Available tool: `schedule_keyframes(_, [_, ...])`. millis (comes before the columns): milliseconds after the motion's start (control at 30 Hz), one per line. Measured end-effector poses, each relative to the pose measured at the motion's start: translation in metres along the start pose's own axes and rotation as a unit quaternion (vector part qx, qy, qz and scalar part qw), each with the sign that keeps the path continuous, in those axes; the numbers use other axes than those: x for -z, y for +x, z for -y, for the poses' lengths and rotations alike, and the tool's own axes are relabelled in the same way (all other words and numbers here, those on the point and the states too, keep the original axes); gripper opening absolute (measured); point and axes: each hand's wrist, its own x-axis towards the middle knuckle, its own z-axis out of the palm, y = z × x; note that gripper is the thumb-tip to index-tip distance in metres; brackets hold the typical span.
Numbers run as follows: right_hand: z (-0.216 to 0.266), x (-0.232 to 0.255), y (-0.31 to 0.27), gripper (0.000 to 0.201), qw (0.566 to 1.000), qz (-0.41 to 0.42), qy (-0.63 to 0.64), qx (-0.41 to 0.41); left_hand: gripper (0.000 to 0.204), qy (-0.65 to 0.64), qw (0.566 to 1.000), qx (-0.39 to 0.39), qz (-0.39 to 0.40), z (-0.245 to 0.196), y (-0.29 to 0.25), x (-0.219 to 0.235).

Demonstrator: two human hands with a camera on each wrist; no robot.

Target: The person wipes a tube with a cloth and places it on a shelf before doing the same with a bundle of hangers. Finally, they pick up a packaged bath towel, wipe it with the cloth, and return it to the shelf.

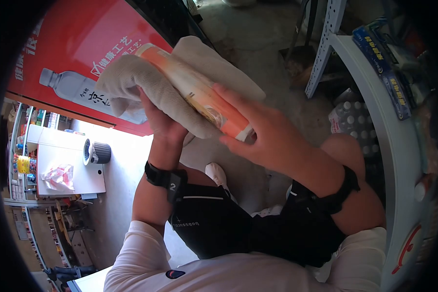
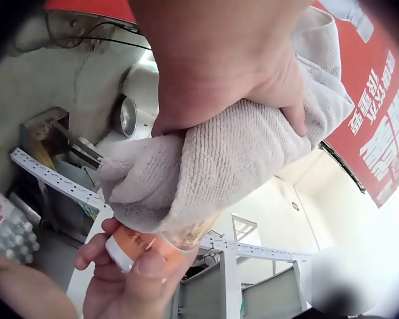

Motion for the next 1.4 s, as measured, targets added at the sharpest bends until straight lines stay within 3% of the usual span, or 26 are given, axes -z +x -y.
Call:
schedule_keyframes(67, [-0.007, -0.002, -0.002, 0.083, 0.998, -0.004, -0.041, 0.041, 0.063, 0.016, 0.997, 0.068, 0.023, 0.002, -0.003, 0.005])
schedule_keyframes(167, [-0.022, -0.018, -0.007, 0.09, 0.995, -0.023, -0.057, 0.075, 0.071, 0.193, 0.977, 0.083, 0.037, 0.007, -0.015, 0.004])
schedule_keyframes(367, [-0.028, -0.023, -0.012, 0.094, 0.994, -0.048, -0.055, 0.079, 0.077, 0.249, 0.952, 0.149, 0.101, 0.01, -0.02, 0.007])
schedule_keyframes(467, [-0.03, -0.025, -0.008, 0.09, 0.989, -0.083, -0.048, 0.114, 0.072, 0.292, 0.946, 0.129, 0.056, 0.018, -0.023, -0.005])
schedule_keyframes(533, [-0.021, -0.018, -0.007, 0.082, 0.995, -0.06, -0.038, 0.068, 0.07, 0.244, 0.959, 0.141, 0.032, 0.017, -0.023, -0.009])
schedule_keyframes(567, [-0.007, -0.005, -0.009, 0.077, 0.999, -0.022, -0.03, 0.006, 0.069, 0.219, 0.964, 0.147, 0.019, 0.017, -0.023, -0.01])
schedule_keyframes(633, [-0.005, 0.01, -0.008, 0.067, 0.999, -0.033, -0.04, -0.014, 0.062, 0.128, 0.977, 0.169, 0.019, 0.013, -0.019, -0.001])
schedule_keyframes(700, [-0.021, 0.026, -0.002, 0.057, 0.986, -0.133, -0.077, 0.066, 0.06, 0.066, 0.976, 0.205, -0.007, 0.008, -0.02, 0.014])
schedule_keyframes(733, [-0.024, 0.027, 0.002, 0.053, 0.987, -0.151, 0.042, 0.043, 0.061, 0.082, 0.975, 0.208, 0.004, 0.008, -0.023, 0.025])
schedule_keyframes(800, [-0.028, 0.023, 0.014, 0.048, 0.942, -0.202, 0.269, -0.004, 0.065, 0.08, 0.968, 0.233, 0.044, 0.018, -0.029, 0.038])
schedule_keyframes(867, [-0.033, 0.023, 0.019, 0.044, 0.89, -0.081, 0.444, -0.07, 0.067, 0.051, 0.96, 0.261, 0.087, 0.031, -0.039, 0.041])
schedule_keyframes(933, [-0.025, 0.022, 0.017, 0.044, 0.865, -0.005, 0.493, -0.091, 0.068, 0.046, 0.96, 0.261, 0.09, 0.043, -0.052, 0.039])
schedule_keyframes(1067, [-0.013, 0.021, 0.016, 0.046, 0.86, -0.091, 0.496, -0.073, 0.07, 0.082, 0.963, 0.253, 0.045, 0.034, -0.047, 0.016])
schedule_keyframes(1200, [-0.025, 0.024, 0.02, 0.046, 0.855, -0.183, 0.478, -0.083, 0.072, 0.285, 0.926, 0.246, -0.039, 0.023, -0.044, -0.013])
schedule_keyframes(1267, [-0.029, 0.028, 0.03, 0.047, 0.856, -0.22, 0.459, -0.086, 0.071, 0.22, 0.943, 0.235, 0.079, 0.024, -0.039, -0.012])
schedule_keyframes(1333, [-0.025, 0.032, 0.031, 0.048, 0.865, -0.275, 0.411, -0.079, 0.07, 0.168, 0.946, 0.245, 0.13, 0.027, -0.038, -0.008])
schedule_keyframes(1400, [-0.026, 0.036, 0.031, 0.048, 0.858, -0.326, 0.392, -0.062, 0.071, 0.133, 0.945, 0.275, 0.115, 0.031, -0.036, -0.001])
